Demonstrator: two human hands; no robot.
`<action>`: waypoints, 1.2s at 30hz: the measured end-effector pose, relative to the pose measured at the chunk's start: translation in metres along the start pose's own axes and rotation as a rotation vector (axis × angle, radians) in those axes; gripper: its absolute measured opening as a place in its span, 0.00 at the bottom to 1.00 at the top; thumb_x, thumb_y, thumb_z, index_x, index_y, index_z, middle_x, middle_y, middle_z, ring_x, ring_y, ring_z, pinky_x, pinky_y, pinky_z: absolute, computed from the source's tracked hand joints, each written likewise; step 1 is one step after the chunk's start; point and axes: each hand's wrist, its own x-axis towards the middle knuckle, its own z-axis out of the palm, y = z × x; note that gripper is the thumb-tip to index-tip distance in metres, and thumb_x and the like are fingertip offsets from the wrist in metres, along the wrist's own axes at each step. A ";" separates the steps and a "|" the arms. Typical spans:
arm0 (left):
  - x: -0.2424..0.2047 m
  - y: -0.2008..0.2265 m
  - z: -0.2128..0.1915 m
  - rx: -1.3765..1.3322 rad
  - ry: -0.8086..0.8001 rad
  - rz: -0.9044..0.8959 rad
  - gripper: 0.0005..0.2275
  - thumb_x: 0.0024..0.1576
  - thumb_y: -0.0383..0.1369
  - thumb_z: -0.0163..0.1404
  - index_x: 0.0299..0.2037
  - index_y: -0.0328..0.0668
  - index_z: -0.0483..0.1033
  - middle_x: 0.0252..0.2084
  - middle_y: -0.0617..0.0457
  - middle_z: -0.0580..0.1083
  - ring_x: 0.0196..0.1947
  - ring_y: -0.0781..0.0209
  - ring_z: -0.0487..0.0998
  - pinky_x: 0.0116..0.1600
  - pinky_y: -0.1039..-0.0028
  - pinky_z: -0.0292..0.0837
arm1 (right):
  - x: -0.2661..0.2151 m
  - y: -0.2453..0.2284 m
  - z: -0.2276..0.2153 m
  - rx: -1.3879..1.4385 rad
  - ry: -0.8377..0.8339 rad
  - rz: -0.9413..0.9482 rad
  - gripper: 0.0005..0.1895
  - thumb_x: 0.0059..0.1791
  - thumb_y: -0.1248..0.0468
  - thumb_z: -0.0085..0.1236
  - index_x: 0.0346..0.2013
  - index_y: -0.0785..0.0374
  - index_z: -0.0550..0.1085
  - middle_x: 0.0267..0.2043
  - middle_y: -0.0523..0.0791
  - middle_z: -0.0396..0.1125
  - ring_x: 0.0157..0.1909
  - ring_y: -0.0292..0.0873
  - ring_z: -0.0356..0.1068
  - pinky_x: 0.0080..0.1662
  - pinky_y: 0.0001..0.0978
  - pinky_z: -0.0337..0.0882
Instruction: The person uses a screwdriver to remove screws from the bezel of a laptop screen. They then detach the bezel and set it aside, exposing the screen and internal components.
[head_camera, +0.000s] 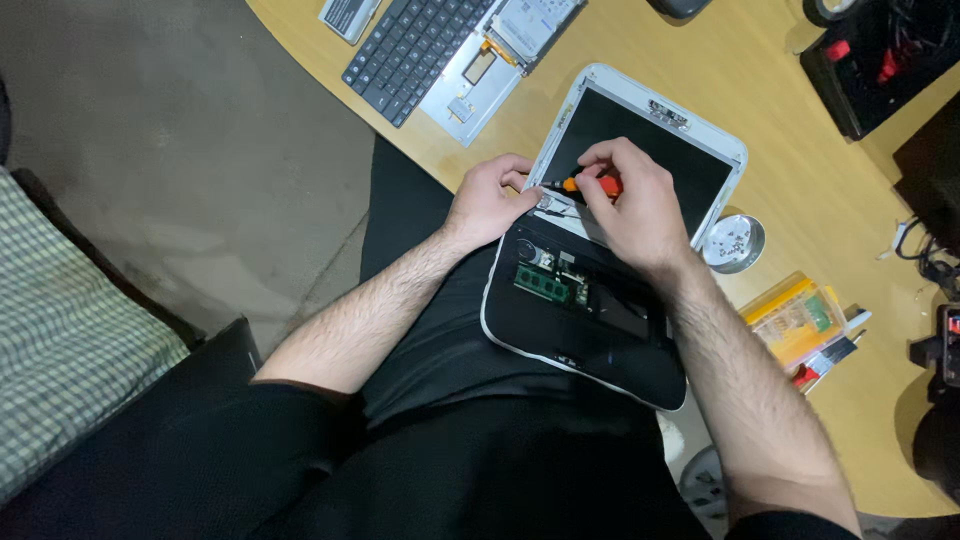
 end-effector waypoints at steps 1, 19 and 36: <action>0.002 -0.006 0.001 0.004 -0.003 0.000 0.17 0.61 0.43 0.68 0.62 0.63 0.90 0.40 0.65 0.90 0.36 0.71 0.84 0.48 0.73 0.78 | -0.001 0.004 0.001 0.003 0.004 0.002 0.12 0.65 0.72 0.69 0.64 0.68 0.82 0.52 0.58 0.79 0.56 0.62 0.83 0.54 0.60 0.86; 0.008 -0.035 -0.006 -0.210 -0.070 0.035 0.20 0.69 0.30 0.68 0.71 0.43 0.83 0.43 0.56 0.86 0.27 0.77 0.78 0.30 0.84 0.75 | -0.168 0.145 -0.032 0.906 0.378 0.363 0.09 0.61 0.81 0.66 0.53 0.78 0.74 0.54 0.65 0.80 0.51 0.57 0.88 0.55 0.47 0.94; -0.004 0.000 -0.004 -0.048 0.034 0.038 0.08 0.75 0.28 0.60 0.60 0.47 0.91 0.37 0.61 0.82 0.36 0.76 0.75 0.45 0.82 0.70 | -0.201 0.206 -0.071 -0.328 0.376 0.564 0.05 0.62 0.58 0.65 0.51 0.46 0.86 0.34 0.42 0.75 0.32 0.49 0.82 0.47 0.51 0.85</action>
